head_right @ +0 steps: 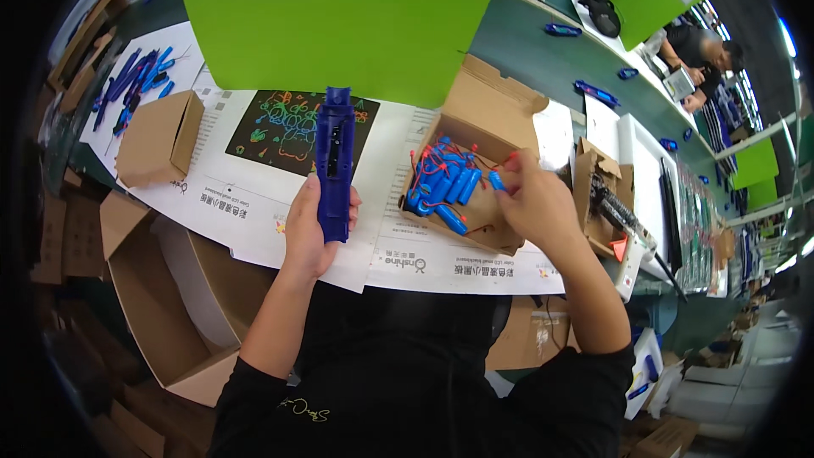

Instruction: The recorder is assembling electronic components using a hot glue gun and placing wires into blue plastic housings.

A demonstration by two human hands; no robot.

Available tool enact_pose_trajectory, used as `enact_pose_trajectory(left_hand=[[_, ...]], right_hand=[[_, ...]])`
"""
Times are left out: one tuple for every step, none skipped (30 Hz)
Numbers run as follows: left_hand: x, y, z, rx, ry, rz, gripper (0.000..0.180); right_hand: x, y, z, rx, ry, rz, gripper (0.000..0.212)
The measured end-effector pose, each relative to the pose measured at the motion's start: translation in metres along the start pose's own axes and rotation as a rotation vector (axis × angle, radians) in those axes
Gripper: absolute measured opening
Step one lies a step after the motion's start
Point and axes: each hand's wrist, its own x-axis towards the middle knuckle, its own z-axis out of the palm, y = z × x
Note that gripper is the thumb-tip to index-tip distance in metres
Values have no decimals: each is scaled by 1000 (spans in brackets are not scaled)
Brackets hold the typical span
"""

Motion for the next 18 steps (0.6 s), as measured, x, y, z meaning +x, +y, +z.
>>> enact_pose_trajectory(left_hand=[[0,0,0,1,-2,-7,39],[0,0,-1,3,-7,-16,39],[0,-1,-1,5,-13,-25,38],[-1,0,0,31,-28,-27,39],[-1,1,1,57,-44,-30,39],[-2,1,3,83,-59,-31,40],[-3,2,4,131,-102,-11,41],[-3,3,7,180,-147,9,41],[-4,3,11,228,-190,30,42],[-9,6,17,209,-217,-3,45],[-14,7,23,195,-250,-22,46],[-18,8,29,180,-282,-41,46],[-23,10,36,188,-308,-31,46],[-26,7,41,177,-320,-26,45],[-29,6,44,185,-306,-21,44],[-32,7,48,191,-297,-14,44],[-33,7,49,181,-298,-17,43],[-34,7,49,172,-299,-20,43]], right_hand=[[-3,-1,-13,121,-36,39,34],[-4,2,-16,296,-32,35,34],[-5,7,-18,471,-27,31,34],[-8,10,-18,654,-17,31,34],[-12,11,-19,845,-96,40,34],[-17,7,-19,963,-77,28,35],[-22,-4,-14,1089,-61,13,36],[-26,-13,-9,1213,-42,-3,37],[-31,-18,-3,1255,-38,-19,47],[-31,-27,1,1310,-36,-37,47],[-34,-39,2,1363,-34,-49,46],[-34,-50,6,1416,-34,-61,46],[-34,-57,12,1430,2,-100,43],[-34,-63,15,1449,2,-104,41],[-34,-69,16,1467,1,-109,39],[-33,-73,15,1481,5,-114,38],[-32,-74,17,1408,26,-111,34],[-30,-76,19,1393,43,-137,34]])
